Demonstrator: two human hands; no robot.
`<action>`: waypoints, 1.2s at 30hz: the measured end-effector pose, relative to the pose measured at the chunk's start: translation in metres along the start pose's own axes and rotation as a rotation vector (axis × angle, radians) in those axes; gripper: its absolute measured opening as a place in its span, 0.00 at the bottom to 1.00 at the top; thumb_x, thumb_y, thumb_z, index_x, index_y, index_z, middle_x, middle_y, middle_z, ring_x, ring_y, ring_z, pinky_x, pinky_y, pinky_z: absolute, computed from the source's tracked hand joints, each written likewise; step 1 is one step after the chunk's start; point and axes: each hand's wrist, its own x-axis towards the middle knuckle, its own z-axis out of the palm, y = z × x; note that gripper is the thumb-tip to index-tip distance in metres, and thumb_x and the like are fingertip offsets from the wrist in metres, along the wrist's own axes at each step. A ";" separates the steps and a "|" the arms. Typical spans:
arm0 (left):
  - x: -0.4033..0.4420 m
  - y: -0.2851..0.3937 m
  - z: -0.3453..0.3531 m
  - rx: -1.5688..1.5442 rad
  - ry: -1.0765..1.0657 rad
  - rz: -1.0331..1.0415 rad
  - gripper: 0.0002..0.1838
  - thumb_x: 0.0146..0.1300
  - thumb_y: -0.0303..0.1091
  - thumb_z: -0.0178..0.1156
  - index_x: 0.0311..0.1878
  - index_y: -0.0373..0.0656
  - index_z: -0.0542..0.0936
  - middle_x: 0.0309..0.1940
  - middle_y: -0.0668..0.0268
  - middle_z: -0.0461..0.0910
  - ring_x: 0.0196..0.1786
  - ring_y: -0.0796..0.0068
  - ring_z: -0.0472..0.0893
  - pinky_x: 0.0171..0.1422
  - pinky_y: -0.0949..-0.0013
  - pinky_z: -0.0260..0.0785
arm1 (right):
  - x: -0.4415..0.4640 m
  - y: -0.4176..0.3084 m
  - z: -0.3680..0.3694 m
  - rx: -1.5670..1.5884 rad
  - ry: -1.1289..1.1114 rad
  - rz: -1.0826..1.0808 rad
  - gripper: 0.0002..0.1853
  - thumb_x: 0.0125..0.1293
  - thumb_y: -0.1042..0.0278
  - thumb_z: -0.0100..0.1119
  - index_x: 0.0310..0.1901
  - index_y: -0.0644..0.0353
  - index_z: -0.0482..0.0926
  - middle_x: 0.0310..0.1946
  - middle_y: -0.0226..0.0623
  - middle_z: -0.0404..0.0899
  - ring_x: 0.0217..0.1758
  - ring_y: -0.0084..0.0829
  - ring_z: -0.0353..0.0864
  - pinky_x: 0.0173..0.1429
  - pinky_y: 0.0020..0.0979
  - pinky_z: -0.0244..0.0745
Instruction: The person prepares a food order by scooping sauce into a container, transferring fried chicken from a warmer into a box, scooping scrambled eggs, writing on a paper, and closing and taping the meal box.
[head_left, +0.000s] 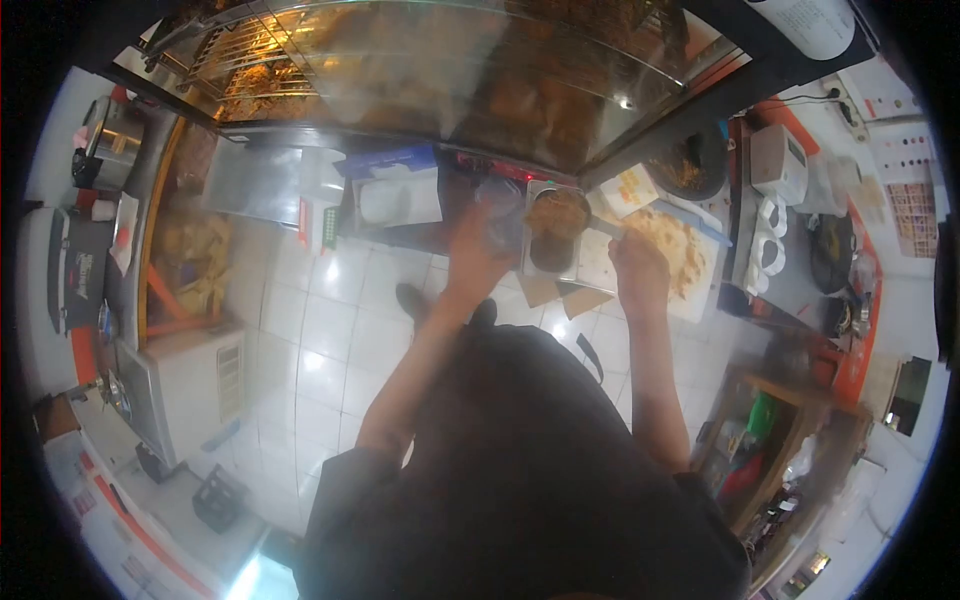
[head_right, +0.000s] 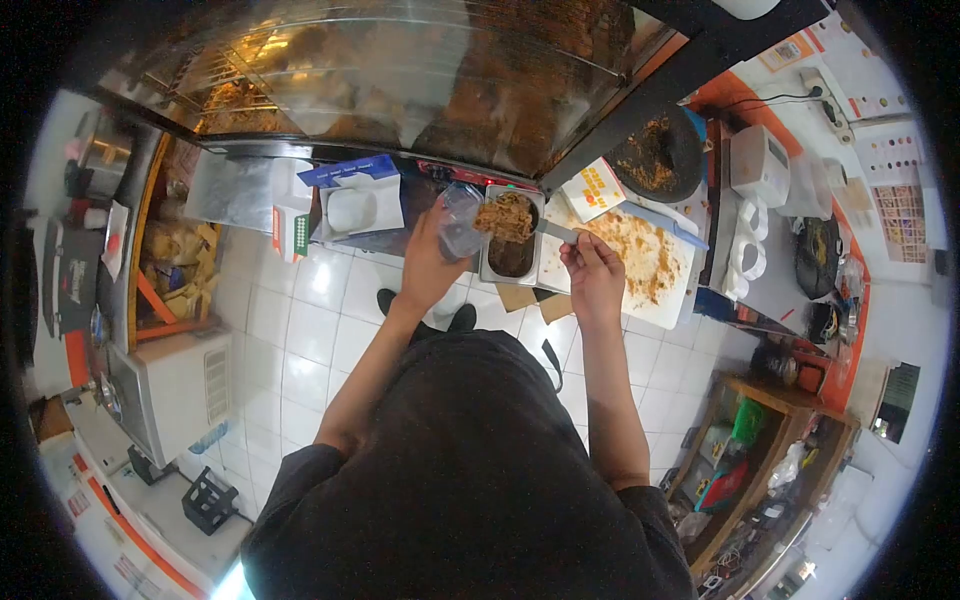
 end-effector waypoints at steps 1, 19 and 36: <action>0.015 0.028 -0.011 -0.003 -0.027 0.043 0.55 0.46 0.30 0.77 0.77 0.36 0.56 0.55 0.46 0.78 0.60 0.46 0.78 0.67 0.54 0.70 | -0.002 -0.016 0.011 0.066 0.033 0.060 0.08 0.75 0.73 0.57 0.47 0.70 0.80 0.39 0.37 0.81 0.40 0.29 0.83 0.48 0.29 0.80; 0.048 0.104 -0.036 -0.204 -0.053 0.026 0.48 0.46 0.29 0.79 0.71 0.34 0.65 0.58 0.49 0.79 0.60 0.56 0.81 0.64 0.61 0.73 | -0.057 -0.078 0.049 -0.731 -0.093 -0.747 0.08 0.66 0.84 0.61 0.46 0.69 0.83 0.45 0.47 0.83 0.47 0.41 0.85 0.51 0.33 0.81; 0.034 0.084 -0.014 -0.237 -0.061 0.056 0.42 0.50 0.21 0.75 0.68 0.34 0.66 0.62 0.54 0.72 0.66 0.61 0.76 0.68 0.62 0.72 | -0.050 -0.057 0.033 -0.171 0.103 -0.313 0.10 0.76 0.74 0.56 0.50 0.72 0.82 0.42 0.40 0.83 0.43 0.27 0.85 0.51 0.27 0.80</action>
